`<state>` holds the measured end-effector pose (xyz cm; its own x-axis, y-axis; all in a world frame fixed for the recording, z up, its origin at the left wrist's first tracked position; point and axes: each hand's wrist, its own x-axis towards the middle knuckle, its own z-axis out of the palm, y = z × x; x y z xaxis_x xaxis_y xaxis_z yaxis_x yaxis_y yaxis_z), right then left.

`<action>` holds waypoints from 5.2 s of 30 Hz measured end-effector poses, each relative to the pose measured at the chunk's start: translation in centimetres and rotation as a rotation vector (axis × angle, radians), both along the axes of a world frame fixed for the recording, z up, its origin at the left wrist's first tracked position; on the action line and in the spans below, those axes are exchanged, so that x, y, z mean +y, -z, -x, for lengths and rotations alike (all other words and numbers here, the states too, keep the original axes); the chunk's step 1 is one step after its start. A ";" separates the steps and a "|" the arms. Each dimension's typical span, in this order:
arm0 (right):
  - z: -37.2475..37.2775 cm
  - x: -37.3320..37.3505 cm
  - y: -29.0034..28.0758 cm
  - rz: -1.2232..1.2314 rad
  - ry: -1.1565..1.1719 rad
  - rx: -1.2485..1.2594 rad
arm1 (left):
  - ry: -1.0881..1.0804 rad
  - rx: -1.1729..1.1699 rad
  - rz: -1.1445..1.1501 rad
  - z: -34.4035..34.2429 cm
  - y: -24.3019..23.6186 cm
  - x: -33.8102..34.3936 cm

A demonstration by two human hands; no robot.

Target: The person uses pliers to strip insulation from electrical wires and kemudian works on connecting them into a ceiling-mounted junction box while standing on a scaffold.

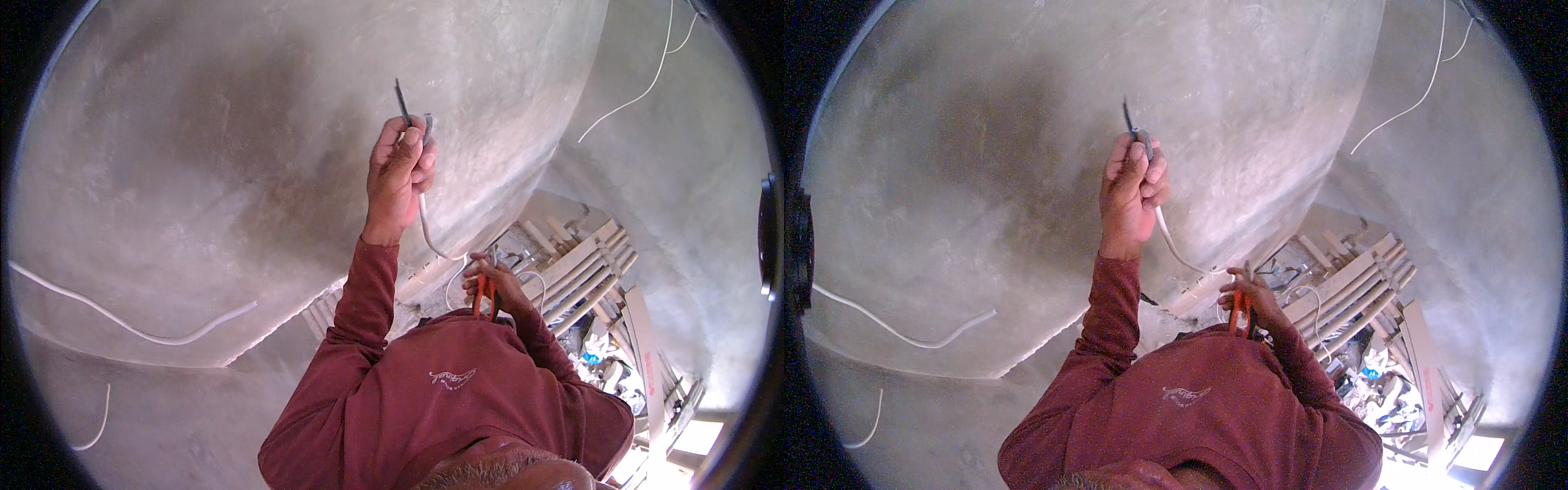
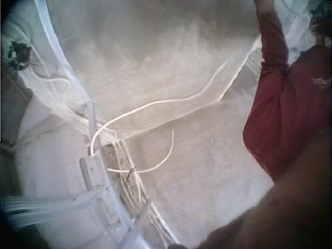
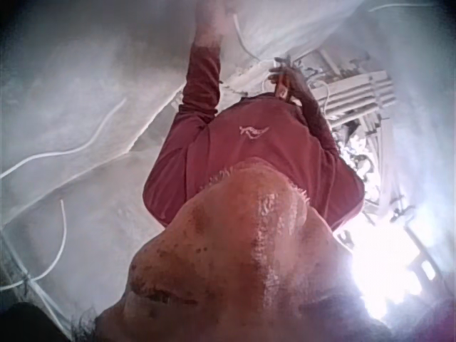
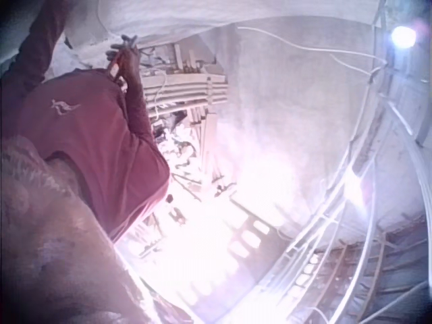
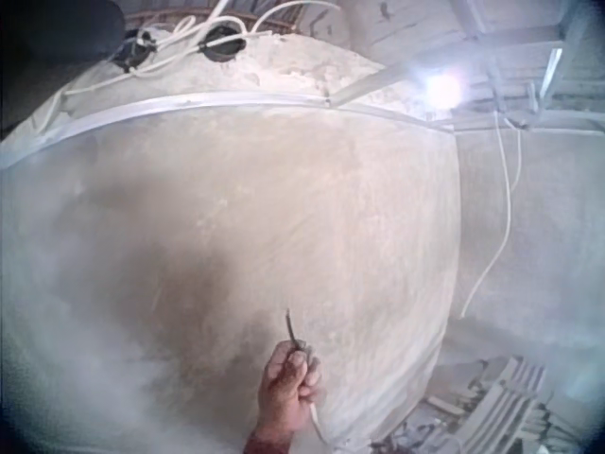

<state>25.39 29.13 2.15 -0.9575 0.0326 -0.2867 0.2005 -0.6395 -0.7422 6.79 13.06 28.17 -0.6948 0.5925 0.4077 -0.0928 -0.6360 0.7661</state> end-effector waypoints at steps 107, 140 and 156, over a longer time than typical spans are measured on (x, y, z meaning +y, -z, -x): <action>1.5 -2.4 -16.4 -1.055 0.489 0.777 | -0.575 0.005 0.300 -4.3 3.0 3.3; 8.6 5.5 -18.9 -0.194 -0.175 0.748 | 0.162 0.051 0.726 -7.9 5.0 2.2; 5.2 5.3 -24.3 -0.953 0.453 0.975 | -0.829 0.486 0.315 -8.0 9.0 7.4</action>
<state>20.20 34.40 26.42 -0.6107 0.1851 0.7699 -0.7108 0.3005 -0.6360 14.74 20.44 19.19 -0.7363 0.1279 0.6644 0.6535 -0.1202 0.7473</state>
